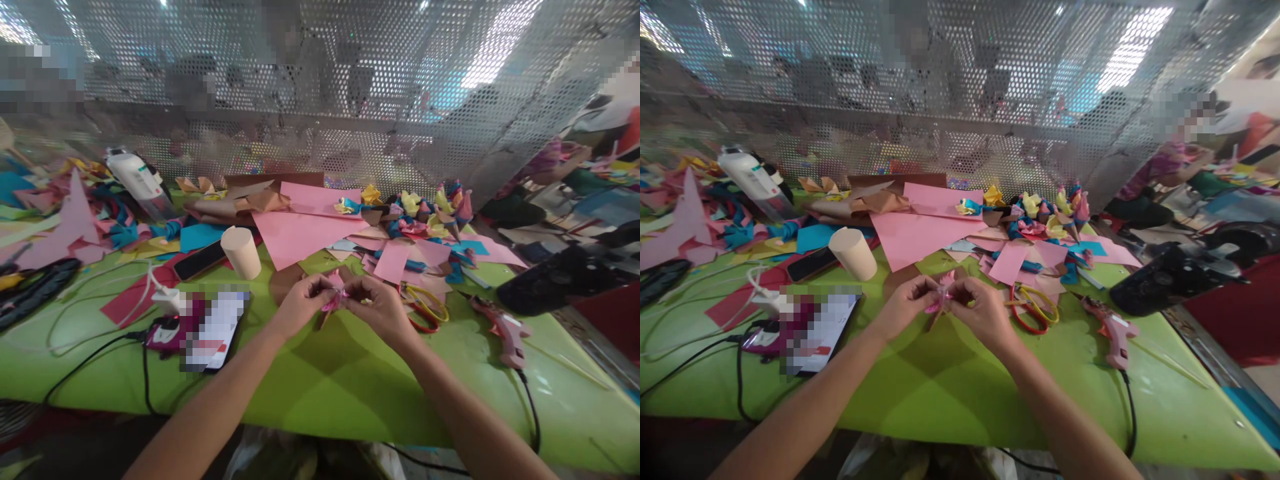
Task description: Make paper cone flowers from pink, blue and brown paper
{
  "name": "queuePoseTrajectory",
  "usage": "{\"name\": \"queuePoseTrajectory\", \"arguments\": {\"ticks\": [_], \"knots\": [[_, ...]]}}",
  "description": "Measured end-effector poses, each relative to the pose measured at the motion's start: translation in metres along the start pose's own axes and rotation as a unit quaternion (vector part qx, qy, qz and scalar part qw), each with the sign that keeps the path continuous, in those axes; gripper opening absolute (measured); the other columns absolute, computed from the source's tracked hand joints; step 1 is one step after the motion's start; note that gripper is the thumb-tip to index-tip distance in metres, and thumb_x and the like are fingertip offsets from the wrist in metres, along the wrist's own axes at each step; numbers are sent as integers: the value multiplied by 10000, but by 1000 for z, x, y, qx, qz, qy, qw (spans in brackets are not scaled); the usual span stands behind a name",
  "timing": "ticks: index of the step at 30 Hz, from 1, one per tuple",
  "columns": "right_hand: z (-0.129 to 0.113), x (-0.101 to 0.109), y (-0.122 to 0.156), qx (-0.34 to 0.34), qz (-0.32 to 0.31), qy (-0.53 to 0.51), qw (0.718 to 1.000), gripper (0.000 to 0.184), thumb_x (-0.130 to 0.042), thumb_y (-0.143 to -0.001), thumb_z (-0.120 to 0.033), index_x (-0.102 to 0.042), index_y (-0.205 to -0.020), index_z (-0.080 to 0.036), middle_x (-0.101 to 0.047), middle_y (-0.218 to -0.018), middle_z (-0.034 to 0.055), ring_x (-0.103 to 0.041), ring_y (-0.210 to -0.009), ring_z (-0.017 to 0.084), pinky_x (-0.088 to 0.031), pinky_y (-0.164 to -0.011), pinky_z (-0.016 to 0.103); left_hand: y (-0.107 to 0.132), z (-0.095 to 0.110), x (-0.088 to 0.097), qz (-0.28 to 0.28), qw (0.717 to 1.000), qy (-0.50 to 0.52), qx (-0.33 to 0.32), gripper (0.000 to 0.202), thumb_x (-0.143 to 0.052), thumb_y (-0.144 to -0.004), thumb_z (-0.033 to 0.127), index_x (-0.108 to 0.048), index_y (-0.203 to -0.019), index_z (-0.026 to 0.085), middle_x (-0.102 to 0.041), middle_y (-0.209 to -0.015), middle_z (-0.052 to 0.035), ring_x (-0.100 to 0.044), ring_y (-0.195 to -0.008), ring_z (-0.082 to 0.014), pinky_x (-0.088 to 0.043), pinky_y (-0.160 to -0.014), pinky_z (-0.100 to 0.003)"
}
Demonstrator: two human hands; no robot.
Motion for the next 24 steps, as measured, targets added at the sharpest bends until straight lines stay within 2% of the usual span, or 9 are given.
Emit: {"name": "queuePoseTrajectory", "arguments": {"ticks": [5,8,12,17,19,21,22,24], "knots": [[-3,1,1,-4,19,30,999,25,-650,-722,-222,-635,-705,-210,-650,-660,3,-585,-623,165,-438,-577,264,1,2,-3,-5,1000,-7,-10,308,-775,-779,456,-676,-824,168,-651,-763,-18,-572,-727,-153,-456,-736,-299],[-3,1,1,-22,24,3,999,17,-636,-687,-200,-623,-680,-209,-626,-638,-9,-562,-610,156,-416,-566,260,2,1,-5,-9,1000,4,-7,299,-776,-781,445,-679,-819,166,-649,-753,-18,-565,-710,-149,-454,-719,-297],[7,-4,1,-88,7,-129,988,85,-692,-650,-231,-612,-654,-204,-579,-590,-27,-497,-544,130,-373,-507,247,1,-3,-3,4,1000,12,0,250,-768,-776,391,-668,-805,164,-646,-764,-12,-568,-726,-142,-456,-732,-283],[18,-5,-3,-148,9,-319,936,169,-803,-590,-254,-656,-653,-200,-610,-602,-29,-498,-523,107,-412,-510,238,-3,-3,16,59,998,-13,6,224,-720,-777,382,-634,-812,178,-661,-776,-4,-605,-756,-158,-474,-741,-279],[20,-4,-4,-159,10,-352,922,218,-864,-585,-288,-688,-678,-200,-626,-605,-30,-506,-513,96,-414,-506,227,-4,2,28,82,994,-76,0,186,-669,-816,369,-631,-832,188,-687,-812,-12,-635,-795,-179,-487,-760,-290],[20,-3,-5,-166,6,-372,913,260,-906,-586,-330,-712,-705,-203,-648,-617,-26,-527,-514,94,-425,-506,222,-5,11,43,116,976,-182,-4,126,-618,-860,324,-629,-860,198,-717,-875,-31,-663,-854,-204,-494,-788,-306],[21,-3,-5,-167,4,-382,909,281,-919,-587,-357,-718,-714,-206,-660,-627,-22,-543,-521,98,-437,-510,222,-5,15,50,135,959,-251,-3,101,-602,-878,298,-629,-877,201,-730,-915,-47,-674,-889,-221,-495,-801,-317],[21,-2,-6,-167,7,-399,901,313,-925,-597,-417,-724,-718,-210,-676,-642,-16,-569,-538,107,-460,-517,224,-4,24,63,168,903,-396,10,90,-584,-905,265,-635,-939,199,-746,-994,-87,-684,-949,-260,-493,-806,-343]]}}
Point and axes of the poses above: each hand's wrist, its own y-axis away from the middle knuckle, its own x-axis out of the back of the hand, z = x × y, the point moved 8 cm from there along -y, towards the middle knuckle
